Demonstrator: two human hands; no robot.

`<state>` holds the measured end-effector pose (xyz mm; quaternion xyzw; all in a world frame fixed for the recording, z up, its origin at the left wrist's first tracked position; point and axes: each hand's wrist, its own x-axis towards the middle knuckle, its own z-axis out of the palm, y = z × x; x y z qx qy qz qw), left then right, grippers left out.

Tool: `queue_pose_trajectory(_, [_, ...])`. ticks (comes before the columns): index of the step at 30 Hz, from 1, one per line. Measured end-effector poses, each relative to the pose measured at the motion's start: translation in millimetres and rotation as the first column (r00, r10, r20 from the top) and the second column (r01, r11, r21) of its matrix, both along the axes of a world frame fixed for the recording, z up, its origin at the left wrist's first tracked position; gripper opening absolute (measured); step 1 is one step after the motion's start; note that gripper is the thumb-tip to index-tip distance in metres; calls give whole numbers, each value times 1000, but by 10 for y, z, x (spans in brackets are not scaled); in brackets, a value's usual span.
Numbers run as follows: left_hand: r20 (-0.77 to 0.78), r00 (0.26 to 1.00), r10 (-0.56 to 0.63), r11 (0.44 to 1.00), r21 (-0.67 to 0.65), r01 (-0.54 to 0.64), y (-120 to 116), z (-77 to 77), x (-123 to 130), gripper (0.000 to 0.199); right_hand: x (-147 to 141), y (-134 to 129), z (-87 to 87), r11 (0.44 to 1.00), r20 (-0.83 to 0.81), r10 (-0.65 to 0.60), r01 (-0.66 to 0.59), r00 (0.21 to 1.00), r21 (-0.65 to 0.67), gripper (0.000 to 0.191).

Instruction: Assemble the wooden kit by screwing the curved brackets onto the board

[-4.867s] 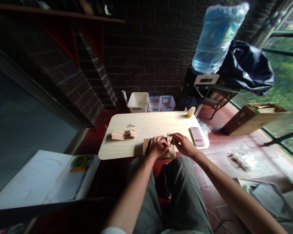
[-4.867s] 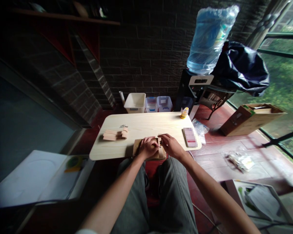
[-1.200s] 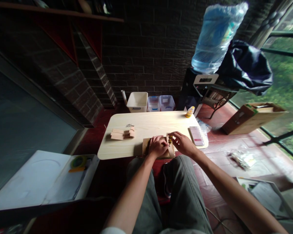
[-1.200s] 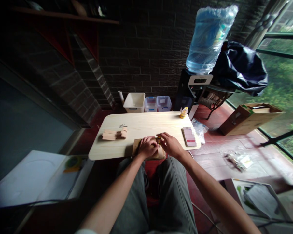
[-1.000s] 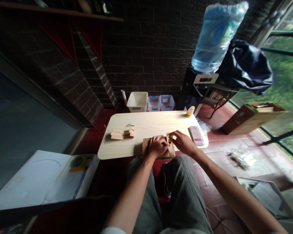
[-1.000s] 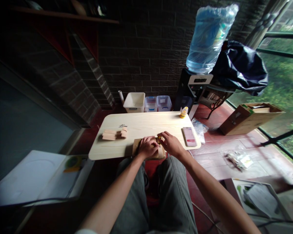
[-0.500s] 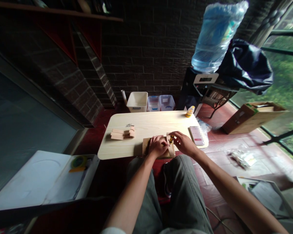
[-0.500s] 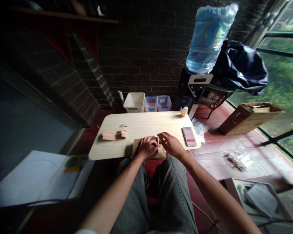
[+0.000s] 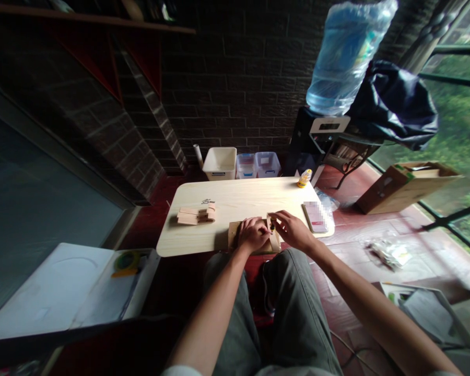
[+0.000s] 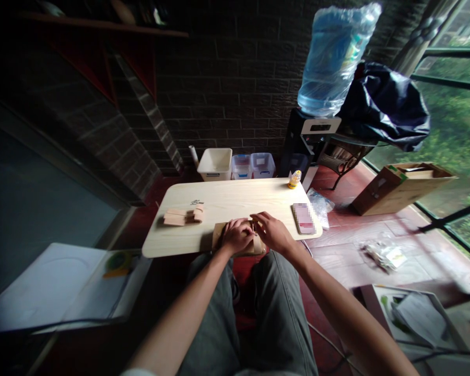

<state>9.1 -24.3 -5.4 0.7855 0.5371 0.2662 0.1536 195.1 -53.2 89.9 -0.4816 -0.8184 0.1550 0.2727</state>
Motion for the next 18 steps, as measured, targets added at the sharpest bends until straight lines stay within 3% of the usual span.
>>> queue_pose_trajectory(5, [-2, 1000, -4, 1000, -7, 4, 2, 12, 5, 10, 23, 23, 9, 999, -9, 35, -35, 999, -18, 35])
queue_pose_trajectory(12, [5, 1000, 6, 1000, 4, -6, -3, 11, 13, 12, 46, 40, -17, 999, -1, -35, 35, 999, -11, 18])
queue_pose_trajectory(18, [0, 1000, 7, 1000, 3, -7, 1, -9, 13, 12, 41, 39, -12, 1000, -44, 8, -9, 999, -3, 24])
